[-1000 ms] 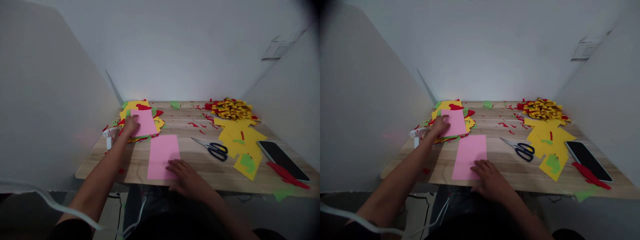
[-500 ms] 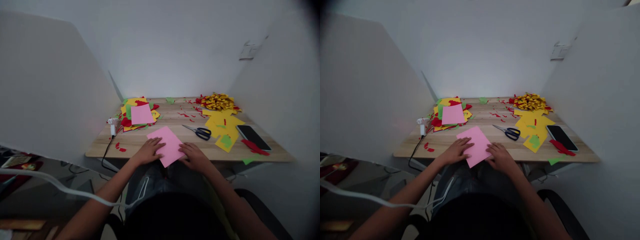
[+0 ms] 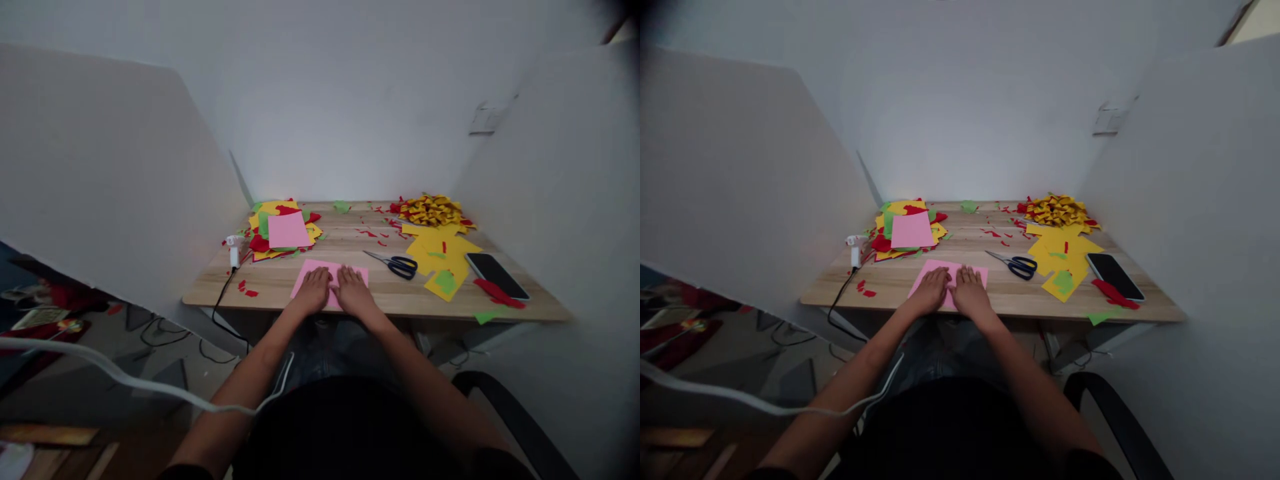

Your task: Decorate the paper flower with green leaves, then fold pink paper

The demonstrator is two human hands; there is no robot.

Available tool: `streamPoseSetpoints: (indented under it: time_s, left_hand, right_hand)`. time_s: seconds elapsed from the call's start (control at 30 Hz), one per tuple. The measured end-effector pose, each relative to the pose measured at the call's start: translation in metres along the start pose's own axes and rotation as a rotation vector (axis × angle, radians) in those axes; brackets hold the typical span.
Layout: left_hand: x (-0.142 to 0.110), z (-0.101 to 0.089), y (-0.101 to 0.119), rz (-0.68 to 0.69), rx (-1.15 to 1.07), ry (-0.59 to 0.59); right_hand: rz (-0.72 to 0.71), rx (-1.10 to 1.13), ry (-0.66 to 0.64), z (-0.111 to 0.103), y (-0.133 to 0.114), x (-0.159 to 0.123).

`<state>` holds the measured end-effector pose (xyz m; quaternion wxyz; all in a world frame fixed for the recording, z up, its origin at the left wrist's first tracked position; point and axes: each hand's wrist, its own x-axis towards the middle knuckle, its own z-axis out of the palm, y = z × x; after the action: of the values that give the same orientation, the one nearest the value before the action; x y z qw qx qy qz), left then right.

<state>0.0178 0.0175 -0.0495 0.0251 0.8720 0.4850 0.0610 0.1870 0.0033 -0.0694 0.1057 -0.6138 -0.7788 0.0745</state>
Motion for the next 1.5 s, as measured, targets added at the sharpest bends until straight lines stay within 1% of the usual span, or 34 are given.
streamPoseSetpoints:
  time_s: [0.1,0.23,0.33,0.43,0.53,0.6,0.7,0.83,1.03,1.33,1.4,1.5]
  left_hand:
    - [0.007,0.009,-0.012,-0.048,-0.013,-0.051]
    - [0.006,0.013,-0.021,-0.128,-0.027,-0.088]
    - [0.009,0.014,-0.016,-0.221,-0.025,-0.091]
    - [0.02,0.018,-0.008,-0.284,-0.023,-0.089]
    - [0.03,0.019,-0.005,-0.255,-0.031,-0.099]
    - [0.031,0.017,-0.009,-0.215,-0.035,-0.103]
    - [0.027,0.012,-0.021,-0.185,-0.034,-0.097]
    - [0.019,0.005,-0.036,-0.184,-0.028,-0.077]
    - [0.013,0.003,-0.038,-0.123,-0.037,-0.023]
    - [0.013,0.003,-0.039,-0.124,-0.055,-0.03]
    - [0.014,0.004,-0.04,-0.152,-0.054,-0.023]
    - [0.015,0.007,-0.041,-0.231,-0.058,0.016]
  right_hand:
    - [-0.044,-0.004,-0.046,0.004,0.006,0.011]
    - [-0.066,-0.011,-0.082,-0.005,0.028,0.024]
    - [-0.022,-0.025,-0.046,-0.011,0.032,0.032]
    - [-0.03,-0.026,-0.013,-0.008,0.024,0.034]
    - [-0.05,-0.02,-0.038,0.0,0.02,0.032]
    - [-0.011,-0.024,-0.044,0.003,0.026,0.031]
    - [0.058,-0.036,-0.034,0.002,0.042,0.028]
    - [0.077,-0.048,-0.025,-0.002,0.059,0.022]
    - [0.098,-0.047,0.001,-0.001,0.065,0.019]
    - [0.166,-0.028,0.035,0.001,0.063,0.018]
    - [0.168,-0.017,0.043,0.002,0.063,0.018]
    - [0.174,-0.002,0.061,0.003,0.064,0.019]
